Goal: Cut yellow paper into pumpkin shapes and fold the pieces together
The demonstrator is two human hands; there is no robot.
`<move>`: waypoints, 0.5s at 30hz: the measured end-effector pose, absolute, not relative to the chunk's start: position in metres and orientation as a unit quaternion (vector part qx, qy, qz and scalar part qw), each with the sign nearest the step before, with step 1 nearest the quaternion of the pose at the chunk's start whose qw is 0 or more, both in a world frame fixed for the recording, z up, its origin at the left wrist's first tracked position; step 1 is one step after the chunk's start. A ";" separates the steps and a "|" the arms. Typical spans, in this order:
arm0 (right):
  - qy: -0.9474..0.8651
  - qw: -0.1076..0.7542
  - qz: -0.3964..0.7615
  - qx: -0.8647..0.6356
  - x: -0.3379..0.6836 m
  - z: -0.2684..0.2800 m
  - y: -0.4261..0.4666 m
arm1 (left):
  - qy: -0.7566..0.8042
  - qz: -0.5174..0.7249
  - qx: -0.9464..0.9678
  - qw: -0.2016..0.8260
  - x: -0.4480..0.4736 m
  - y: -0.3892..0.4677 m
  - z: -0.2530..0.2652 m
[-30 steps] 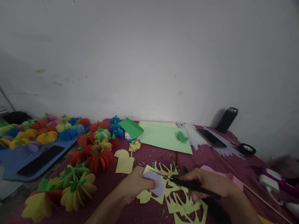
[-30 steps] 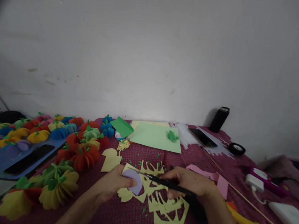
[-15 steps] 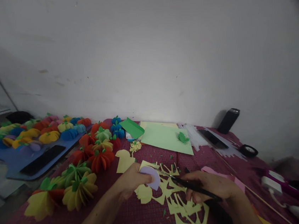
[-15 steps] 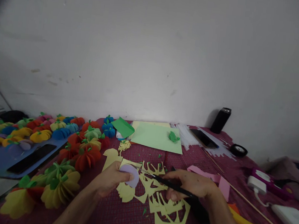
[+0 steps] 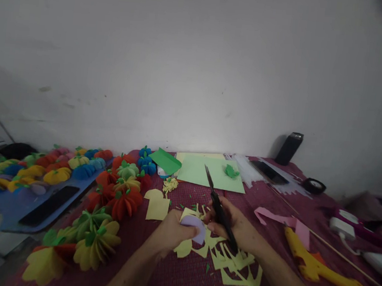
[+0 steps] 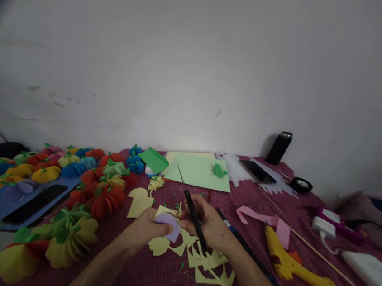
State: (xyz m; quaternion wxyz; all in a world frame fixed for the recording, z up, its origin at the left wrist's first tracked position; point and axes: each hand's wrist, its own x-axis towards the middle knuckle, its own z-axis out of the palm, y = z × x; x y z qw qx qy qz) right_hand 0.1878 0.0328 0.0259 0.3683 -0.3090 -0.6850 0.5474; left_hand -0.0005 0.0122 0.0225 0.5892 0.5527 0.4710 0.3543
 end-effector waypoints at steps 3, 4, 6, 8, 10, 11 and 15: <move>-0.698 0.367 0.539 -0.295 0.186 0.020 0.032 | 0.469 0.341 0.572 0.580 0.003 0.011 0.021; -0.705 0.363 0.536 -0.291 0.186 0.019 0.031 | 0.466 0.338 0.579 0.577 0.004 0.011 0.020; -0.715 0.355 0.529 -0.288 0.186 0.018 0.030 | 0.460 0.335 0.593 0.569 0.006 0.011 0.017; -0.722 0.348 0.523 -0.291 0.184 0.018 0.029 | 0.464 0.328 0.606 0.557 0.008 0.011 0.011; -0.726 0.342 0.515 -0.301 0.181 0.020 0.027 | 0.484 0.312 0.614 0.539 0.009 0.011 0.005; -0.728 0.342 0.508 -0.308 0.180 0.021 0.026 | 0.495 0.303 0.618 0.530 0.009 0.011 0.003; -0.740 0.338 0.487 -0.317 0.178 0.025 0.025 | 0.530 0.271 0.633 0.495 0.011 0.008 0.002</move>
